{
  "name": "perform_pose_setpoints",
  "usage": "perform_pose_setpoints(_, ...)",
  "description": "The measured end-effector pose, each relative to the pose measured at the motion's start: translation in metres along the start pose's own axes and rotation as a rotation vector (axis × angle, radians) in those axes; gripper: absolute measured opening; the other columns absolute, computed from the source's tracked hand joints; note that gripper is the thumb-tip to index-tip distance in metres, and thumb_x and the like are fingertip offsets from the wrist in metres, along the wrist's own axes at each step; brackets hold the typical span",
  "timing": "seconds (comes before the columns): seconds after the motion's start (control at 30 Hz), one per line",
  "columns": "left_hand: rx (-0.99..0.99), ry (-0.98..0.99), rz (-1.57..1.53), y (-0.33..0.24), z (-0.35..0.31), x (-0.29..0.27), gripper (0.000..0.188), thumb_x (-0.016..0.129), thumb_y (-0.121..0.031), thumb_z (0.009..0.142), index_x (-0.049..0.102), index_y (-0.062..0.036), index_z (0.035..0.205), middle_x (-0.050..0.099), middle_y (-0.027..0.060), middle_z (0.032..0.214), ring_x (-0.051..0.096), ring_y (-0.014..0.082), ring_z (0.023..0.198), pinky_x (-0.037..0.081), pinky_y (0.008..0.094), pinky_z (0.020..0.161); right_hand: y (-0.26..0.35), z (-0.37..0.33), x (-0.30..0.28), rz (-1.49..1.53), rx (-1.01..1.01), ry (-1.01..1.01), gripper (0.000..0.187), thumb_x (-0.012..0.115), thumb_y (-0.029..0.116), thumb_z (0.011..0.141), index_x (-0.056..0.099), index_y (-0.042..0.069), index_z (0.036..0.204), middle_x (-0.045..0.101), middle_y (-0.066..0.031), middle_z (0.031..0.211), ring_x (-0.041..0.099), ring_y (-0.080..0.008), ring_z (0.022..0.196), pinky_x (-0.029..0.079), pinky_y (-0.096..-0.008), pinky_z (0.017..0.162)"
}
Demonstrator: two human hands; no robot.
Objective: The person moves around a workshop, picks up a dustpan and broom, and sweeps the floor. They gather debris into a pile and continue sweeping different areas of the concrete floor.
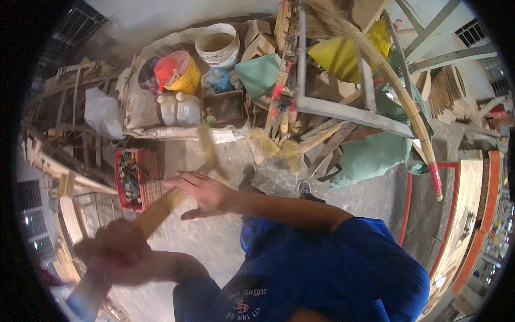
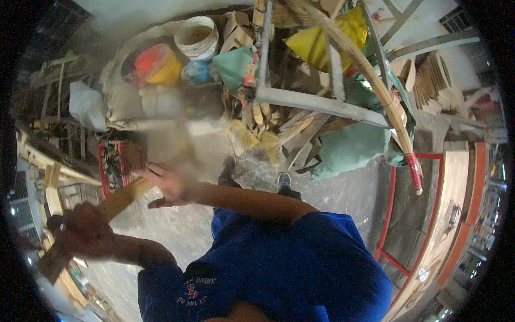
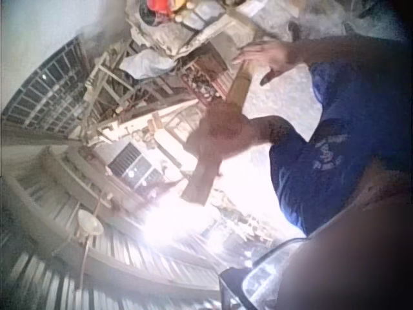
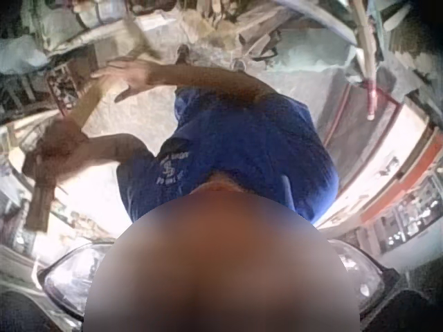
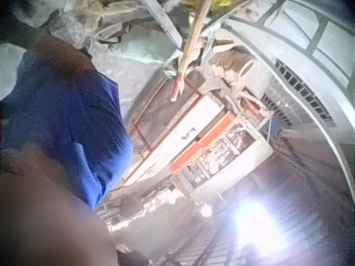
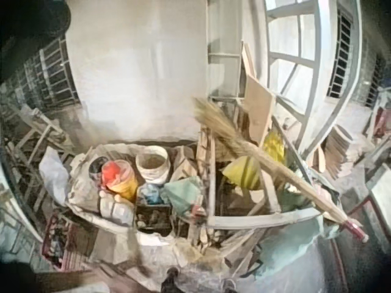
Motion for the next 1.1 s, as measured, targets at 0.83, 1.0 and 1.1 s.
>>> perform_pose_setpoints(0.83, -0.620, 0.930, 0.249, 0.655, 0.118, 0.179, 0.073, 0.076, -0.024, 0.082, 0.043, -0.0030, 0.143, 0.059, 0.0168, 0.128, 0.056, 0.0272, 0.119, 0.045, 0.0319, 0.098, -0.044, -0.187, 0.050, -0.342, 1.917, -0.765, 0.044, 0.072, 0.034, 0.081, 0.060, 0.010, 0.116, 0.069, -0.0226, 0.094, 0.066, -0.0429, 0.091, 0.053, -0.0490, 0.077)
perform_pose_setpoints(1.0, -0.712, 0.786, 0.217, 0.666, 0.092, 0.223, 0.047, 0.078, -0.028, 0.081, 0.062, 0.0003, 0.114, 0.071, 0.0112, 0.090, 0.067, 0.0244, 0.087, 0.050, 0.0373, 0.079, -0.003, -0.198, 0.106, -0.198, 2.061, -0.953, 0.037, 0.070, 0.031, 0.082, 0.060, 0.008, 0.110, 0.068, -0.0235, 0.089, 0.066, -0.0438, 0.088, 0.051, -0.0494, 0.072)
perform_pose_setpoints(1.1, -0.681, 0.457, 0.037, 0.651, 0.110, 0.216, 0.025, 0.075, -0.022, 0.081, 0.067, -0.0007, 0.091, 0.068, 0.0057, 0.075, 0.063, 0.0176, 0.067, 0.049, 0.0349, 0.065, 0.010, -0.195, 0.149, -0.214, 2.016, -1.053, 0.033, 0.070, 0.028, 0.081, 0.060, 0.005, 0.102, 0.066, -0.0243, 0.082, 0.067, -0.0421, 0.080, 0.051, -0.0470, 0.067)
Point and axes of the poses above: each hand's wrist, its own z-axis towards the middle knuckle, its own x-axis out of the palm, y = z × x, the point moved 3 cm from there along z, towards the middle knuckle
